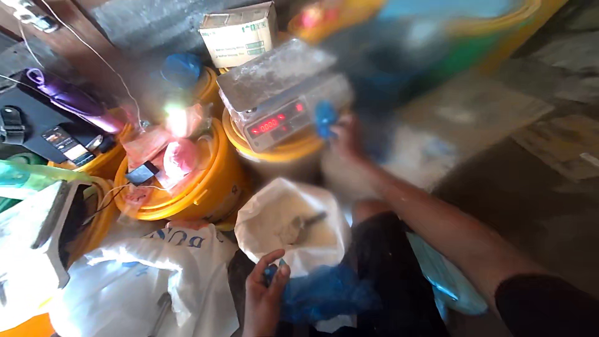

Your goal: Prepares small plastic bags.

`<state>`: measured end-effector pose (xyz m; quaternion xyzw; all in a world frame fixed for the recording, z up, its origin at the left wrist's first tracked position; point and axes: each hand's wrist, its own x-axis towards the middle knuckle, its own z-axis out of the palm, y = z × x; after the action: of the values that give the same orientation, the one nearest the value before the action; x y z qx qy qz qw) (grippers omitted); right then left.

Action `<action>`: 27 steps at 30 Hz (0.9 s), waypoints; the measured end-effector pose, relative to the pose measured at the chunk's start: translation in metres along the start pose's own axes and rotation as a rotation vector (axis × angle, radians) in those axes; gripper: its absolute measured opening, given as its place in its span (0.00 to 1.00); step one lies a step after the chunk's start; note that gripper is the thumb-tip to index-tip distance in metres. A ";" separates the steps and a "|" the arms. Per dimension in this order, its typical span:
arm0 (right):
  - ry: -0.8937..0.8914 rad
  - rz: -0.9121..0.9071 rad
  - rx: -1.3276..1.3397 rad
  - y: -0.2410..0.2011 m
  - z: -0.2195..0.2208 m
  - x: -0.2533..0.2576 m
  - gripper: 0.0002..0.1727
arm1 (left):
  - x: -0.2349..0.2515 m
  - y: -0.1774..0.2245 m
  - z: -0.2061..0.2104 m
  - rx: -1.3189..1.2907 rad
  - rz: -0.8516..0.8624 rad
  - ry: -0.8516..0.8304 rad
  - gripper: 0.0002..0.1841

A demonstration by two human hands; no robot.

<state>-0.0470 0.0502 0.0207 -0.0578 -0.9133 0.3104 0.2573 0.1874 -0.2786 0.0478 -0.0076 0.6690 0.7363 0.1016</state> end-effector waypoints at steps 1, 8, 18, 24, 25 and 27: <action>-0.083 0.032 -0.111 -0.002 0.007 0.014 0.14 | -0.005 0.001 -0.002 0.017 -0.007 0.013 0.15; -0.303 0.056 -0.205 -0.028 0.020 0.035 0.16 | -0.026 -0.007 -0.023 -0.027 -0.015 0.109 0.13; -0.451 -0.016 -0.246 -0.029 0.045 0.018 0.54 | -0.026 -0.009 -0.023 -0.265 -0.012 0.234 0.15; -0.398 -0.039 -0.167 -0.040 0.011 -0.010 0.42 | -0.010 0.013 -0.053 -0.423 0.089 0.471 0.17; -0.358 -0.069 -0.102 -0.048 -0.004 -0.023 0.41 | -0.005 0.018 -0.056 -0.448 0.101 0.483 0.17; -0.405 -0.122 0.167 -0.087 -0.036 -0.066 0.40 | 0.001 0.026 -0.057 -0.528 0.091 0.482 0.17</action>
<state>0.0323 -0.0175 0.0679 0.0825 -0.9192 0.3741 0.0910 0.1754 -0.3373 0.0675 -0.1773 0.4602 0.8644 -0.0976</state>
